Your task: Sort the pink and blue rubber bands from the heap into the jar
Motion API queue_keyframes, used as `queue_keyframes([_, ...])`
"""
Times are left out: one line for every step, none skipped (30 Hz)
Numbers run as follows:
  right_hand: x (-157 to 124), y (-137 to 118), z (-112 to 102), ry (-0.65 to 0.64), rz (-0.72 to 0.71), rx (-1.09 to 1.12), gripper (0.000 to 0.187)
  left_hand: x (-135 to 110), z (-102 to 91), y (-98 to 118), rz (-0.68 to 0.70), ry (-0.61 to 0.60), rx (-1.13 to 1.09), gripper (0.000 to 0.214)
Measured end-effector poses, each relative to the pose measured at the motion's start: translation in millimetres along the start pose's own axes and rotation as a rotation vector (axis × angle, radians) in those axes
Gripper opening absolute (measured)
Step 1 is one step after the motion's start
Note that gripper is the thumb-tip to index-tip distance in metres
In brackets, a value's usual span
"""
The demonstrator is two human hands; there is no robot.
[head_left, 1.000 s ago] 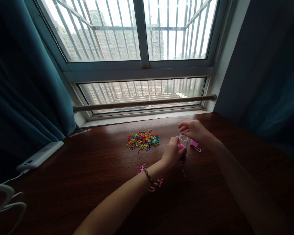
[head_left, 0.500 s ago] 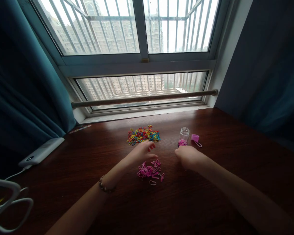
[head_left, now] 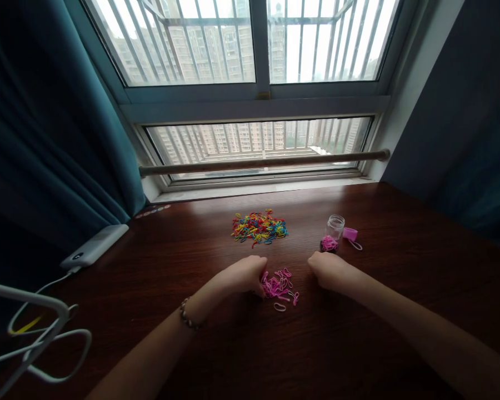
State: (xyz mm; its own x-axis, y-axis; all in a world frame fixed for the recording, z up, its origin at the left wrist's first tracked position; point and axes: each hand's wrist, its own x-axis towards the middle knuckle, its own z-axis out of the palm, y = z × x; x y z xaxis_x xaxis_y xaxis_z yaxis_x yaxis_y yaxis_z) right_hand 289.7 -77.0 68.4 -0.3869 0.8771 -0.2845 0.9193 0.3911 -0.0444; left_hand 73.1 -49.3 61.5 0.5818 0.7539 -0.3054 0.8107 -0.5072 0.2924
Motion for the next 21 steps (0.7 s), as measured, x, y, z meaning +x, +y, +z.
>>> queue_keyframes([1,-2,2,0.033,-0.036,0.015,0.017,0,0.5,1,0.014,-0.009,-0.012,0.034])
queue_keyframes([2,-5,4,0.062,-0.071,0.033,0.016,0,1.0,1,0.029,-0.019,-0.028,0.030])
queue_keyframes([4,-8,6,0.096,-0.110,0.060,0.015,-1,1.5,2,0.045,-0.027,-0.044,0.026])
queue_keyframes([5,-11,9,0.144,-0.151,0.101,0.013,-1,1.9,2,0.061,-0.030,-0.060,0.022])
queue_keyframes([7,-15,12,0.191,-0.189,0.145,0.011,-2,2.4,3,0.075,-0.031,-0.074,0.018])
queue_keyframes([8,-18,15,0.229,-0.220,0.183,0.009,-2,2.9,4,0.084,-0.033,-0.086,0.014])
queue_keyframes([9,-20,17,0.256,-0.243,0.218,0.008,-3,3.4,5,0.091,-0.037,-0.094,0.009])
queue_keyframes([10,-21,19,0.274,-0.261,0.254,0.007,-3,3.8,6,0.095,-0.042,-0.099,0.006])
queue_keyframes([10,-22,21,0.285,-0.275,0.291,0.007,-4,4.2,7,0.096,-0.043,-0.103,0.005])
queue_keyframes([10,-22,22,0.290,-0.286,0.331,0.007,-4,4.3,7,0.095,-0.040,-0.109,0.006])
queue_keyframes([9,-22,22,0.295,-0.294,0.375,0.008,-3,4.3,7,0.095,-0.028,-0.121,0.007])
queue_keyframes([8,-22,21,0.300,-0.298,0.423,0.009,-3,4.0,7,0.097,-0.012,-0.144,0.008])
queue_keyframes([7,-22,19,0.308,-0.301,0.474,0.010,-2,3.4,6,0.102,0.003,-0.179,0.009])
queue_keyframes([5,-23,17,0.323,-0.304,0.527,0.011,-1,2.6,6,0.108,0.021,-0.229,0.010])
queue_keyframes([4,-23,15,0.345,-0.306,0.581,0.013,0,1.7,5,0.116,0.042,-0.289,0.011])
queue_keyframes([3,-24,13,0.369,-0.311,0.635,0.015,1,0.8,5,0.122,0.074,-0.361,0.013])
queue_keyframes([2,-25,11,0.391,-0.320,0.687,0.020,2,0.0,5,0.123,0.114,-0.440,0.014])
queue_keyframes([1,-26,10,0.411,-0.331,0.733,0.025,4,-0.4,6,0.118,0.160,-0.527,0.014])
queue_keyframes([1,-28,10,0.432,-0.342,0.771,0.032,5,-0.6,7,0.108,0.214,-0.621,0.014])
queue_keyframes([1,-29,9,0.454,-0.351,0.803,0.037,6,-0.3,9,0.093,0.268,-0.725,0.014])
queue_keyframes([1,-30,9,0.485,-0.355,0.825,0.042,7,0.3,11,0.071,0.314,-0.842,0.014])
